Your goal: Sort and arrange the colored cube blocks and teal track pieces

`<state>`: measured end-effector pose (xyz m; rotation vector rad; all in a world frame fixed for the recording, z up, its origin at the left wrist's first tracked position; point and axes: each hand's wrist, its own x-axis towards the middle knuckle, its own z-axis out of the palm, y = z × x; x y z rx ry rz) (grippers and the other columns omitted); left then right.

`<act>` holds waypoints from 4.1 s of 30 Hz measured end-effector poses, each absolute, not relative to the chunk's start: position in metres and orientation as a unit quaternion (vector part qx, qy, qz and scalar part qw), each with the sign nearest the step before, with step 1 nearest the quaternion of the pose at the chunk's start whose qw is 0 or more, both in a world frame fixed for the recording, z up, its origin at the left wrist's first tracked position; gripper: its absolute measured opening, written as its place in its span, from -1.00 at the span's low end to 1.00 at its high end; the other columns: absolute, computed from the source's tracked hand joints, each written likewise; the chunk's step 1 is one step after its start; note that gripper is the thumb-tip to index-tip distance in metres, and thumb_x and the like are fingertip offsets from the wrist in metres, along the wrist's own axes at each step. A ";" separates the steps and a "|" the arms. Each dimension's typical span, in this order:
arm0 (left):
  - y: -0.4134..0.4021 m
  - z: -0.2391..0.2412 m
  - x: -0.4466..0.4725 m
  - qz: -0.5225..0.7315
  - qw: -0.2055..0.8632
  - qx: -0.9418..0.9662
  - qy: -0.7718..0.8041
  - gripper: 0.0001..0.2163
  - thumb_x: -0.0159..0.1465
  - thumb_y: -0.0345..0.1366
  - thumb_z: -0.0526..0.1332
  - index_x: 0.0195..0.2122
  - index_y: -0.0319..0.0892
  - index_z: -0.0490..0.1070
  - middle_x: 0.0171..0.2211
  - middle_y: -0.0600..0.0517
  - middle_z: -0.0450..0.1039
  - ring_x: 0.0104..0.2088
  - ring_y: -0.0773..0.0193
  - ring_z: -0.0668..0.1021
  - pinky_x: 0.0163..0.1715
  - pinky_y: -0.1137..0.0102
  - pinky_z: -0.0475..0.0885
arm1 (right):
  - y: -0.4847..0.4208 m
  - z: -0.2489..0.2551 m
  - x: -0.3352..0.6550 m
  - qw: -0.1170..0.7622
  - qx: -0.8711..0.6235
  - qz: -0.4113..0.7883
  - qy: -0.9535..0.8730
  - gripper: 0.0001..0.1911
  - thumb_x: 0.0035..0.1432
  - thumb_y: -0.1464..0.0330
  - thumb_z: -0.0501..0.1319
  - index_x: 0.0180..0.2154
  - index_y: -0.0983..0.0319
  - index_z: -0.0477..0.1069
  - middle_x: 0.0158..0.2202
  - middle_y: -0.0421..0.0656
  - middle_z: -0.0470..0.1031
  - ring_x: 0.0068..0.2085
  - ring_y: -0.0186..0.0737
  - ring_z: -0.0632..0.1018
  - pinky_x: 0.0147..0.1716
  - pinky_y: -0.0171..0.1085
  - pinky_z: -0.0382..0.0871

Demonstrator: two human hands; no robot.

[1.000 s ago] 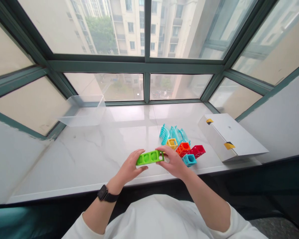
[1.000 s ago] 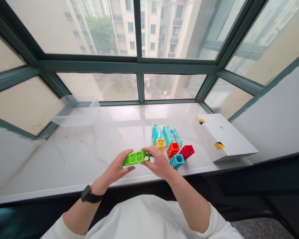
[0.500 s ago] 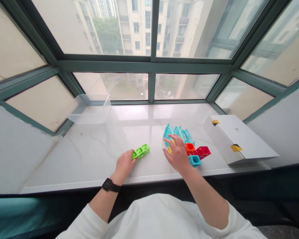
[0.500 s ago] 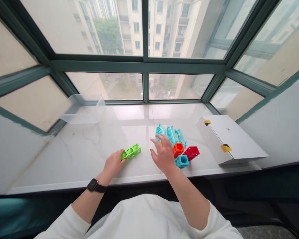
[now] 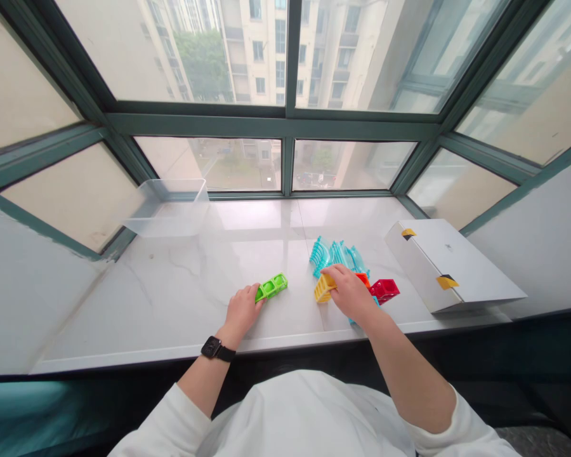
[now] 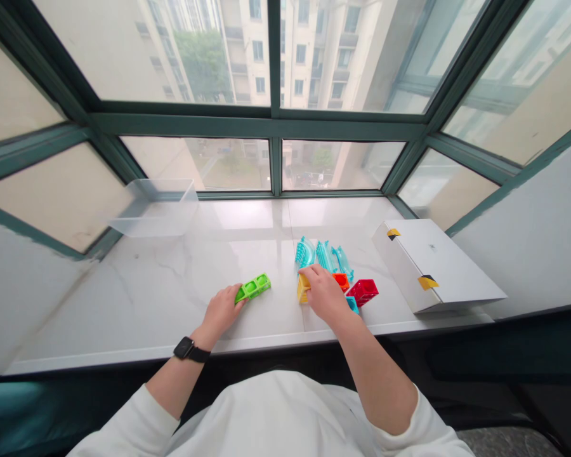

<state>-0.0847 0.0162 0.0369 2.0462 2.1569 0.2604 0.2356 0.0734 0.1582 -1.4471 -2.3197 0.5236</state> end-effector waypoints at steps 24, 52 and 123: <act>-0.019 0.041 -0.072 0.207 0.058 0.769 0.602 -0.74 0.22 -0.23 0.40 -0.06 -0.05 0.53 0.25 -0.18 0.43 0.38 -0.23 0.32 0.42 -0.28 0.08 | 0.047 0.120 0.230 0.243 -0.437 0.192 -0.844 -0.41 0.21 0.43 0.32 0.26 0.07 0.38 0.23 -0.02 0.47 0.26 0.09 0.46 0.28 0.14 0.36; -0.042 0.020 -0.086 0.266 0.076 0.752 0.598 -0.42 0.16 -0.01 0.49 0.09 -0.11 0.31 0.47 -0.34 0.05 0.49 -0.29 0.12 0.43 -0.34 -0.02 | 0.079 0.091 0.176 0.274 -0.369 0.311 -0.832 -0.41 0.14 0.55 0.36 0.19 0.07 0.47 0.10 -0.07 0.57 0.15 -0.03 0.56 0.19 0.05 0.47; 0.015 0.052 -0.067 0.326 0.002 0.703 0.633 -0.73 0.51 -0.26 0.09 -0.10 -0.01 0.63 -0.07 -0.03 0.52 -0.30 0.30 0.55 -0.21 0.37 0.50 | 0.062 0.050 0.178 0.184 -0.411 0.180 -0.874 -0.08 0.19 0.04 0.42 0.44 0.21 0.19 0.41 0.12 0.28 0.46 0.23 0.23 0.42 0.22 0.14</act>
